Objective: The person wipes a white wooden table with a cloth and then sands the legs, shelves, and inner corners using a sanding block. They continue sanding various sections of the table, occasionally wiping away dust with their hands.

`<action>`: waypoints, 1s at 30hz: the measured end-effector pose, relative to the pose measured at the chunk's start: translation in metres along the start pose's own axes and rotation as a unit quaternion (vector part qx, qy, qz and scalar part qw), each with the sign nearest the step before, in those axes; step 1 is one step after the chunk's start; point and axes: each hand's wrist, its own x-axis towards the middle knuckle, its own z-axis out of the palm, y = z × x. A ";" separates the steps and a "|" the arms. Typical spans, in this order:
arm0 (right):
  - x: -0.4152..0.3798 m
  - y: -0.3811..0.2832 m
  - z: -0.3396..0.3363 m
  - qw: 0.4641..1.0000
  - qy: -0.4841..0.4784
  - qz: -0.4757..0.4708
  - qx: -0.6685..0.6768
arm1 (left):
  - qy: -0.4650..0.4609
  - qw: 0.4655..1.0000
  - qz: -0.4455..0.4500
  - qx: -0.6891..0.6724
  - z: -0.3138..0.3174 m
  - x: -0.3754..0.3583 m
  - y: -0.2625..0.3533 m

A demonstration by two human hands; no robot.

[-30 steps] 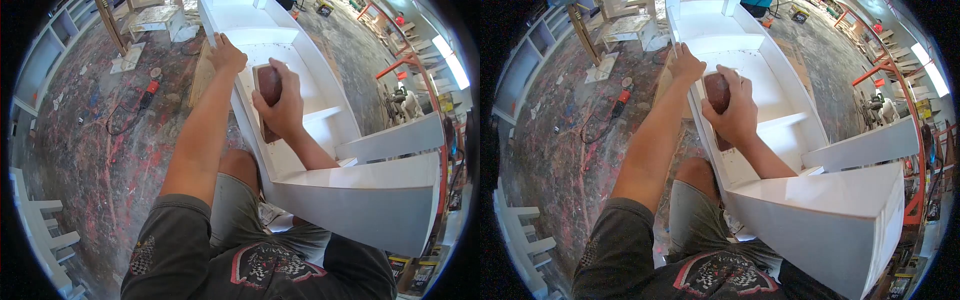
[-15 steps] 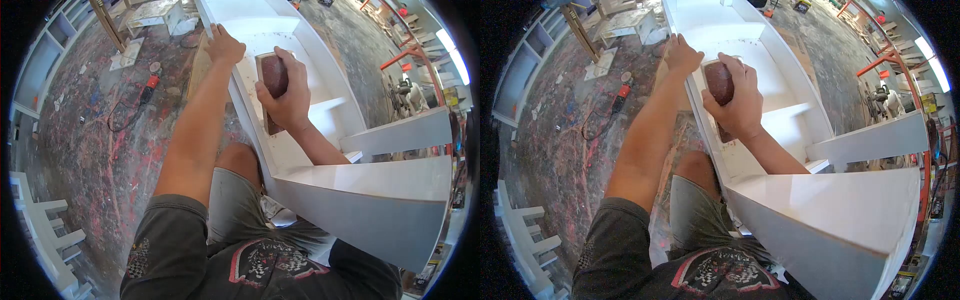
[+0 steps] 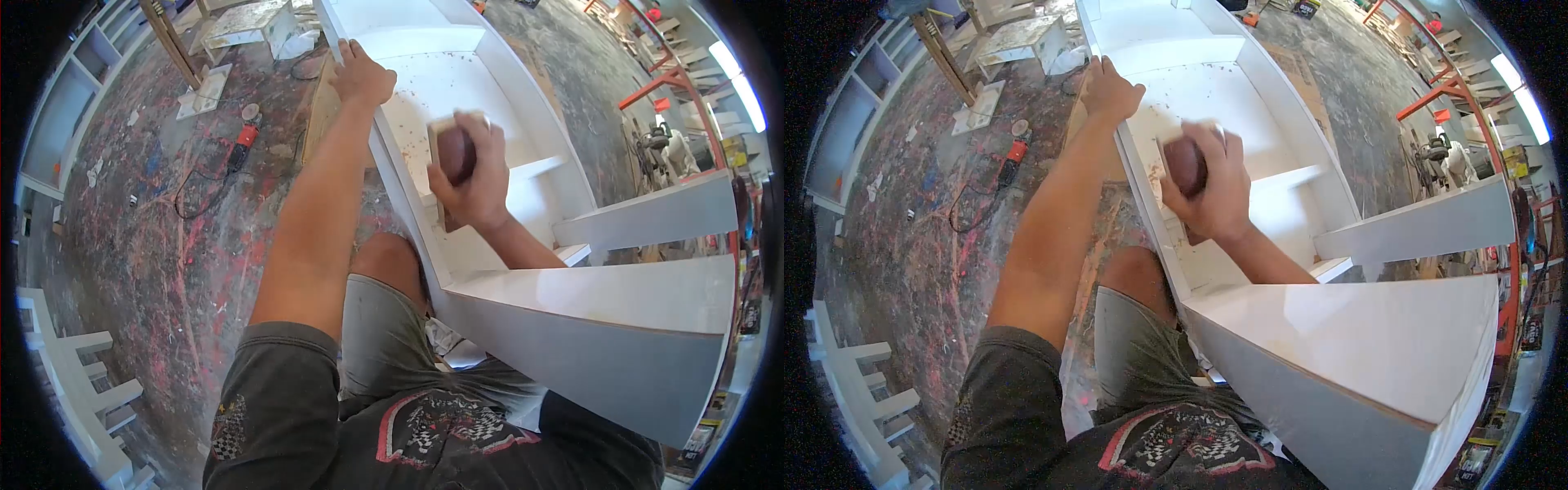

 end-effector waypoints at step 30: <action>0.039 0.063 -0.047 0.994 0.100 -0.032 0.007 | -0.002 0.999 0.000 -0.036 -0.007 -0.007 0.004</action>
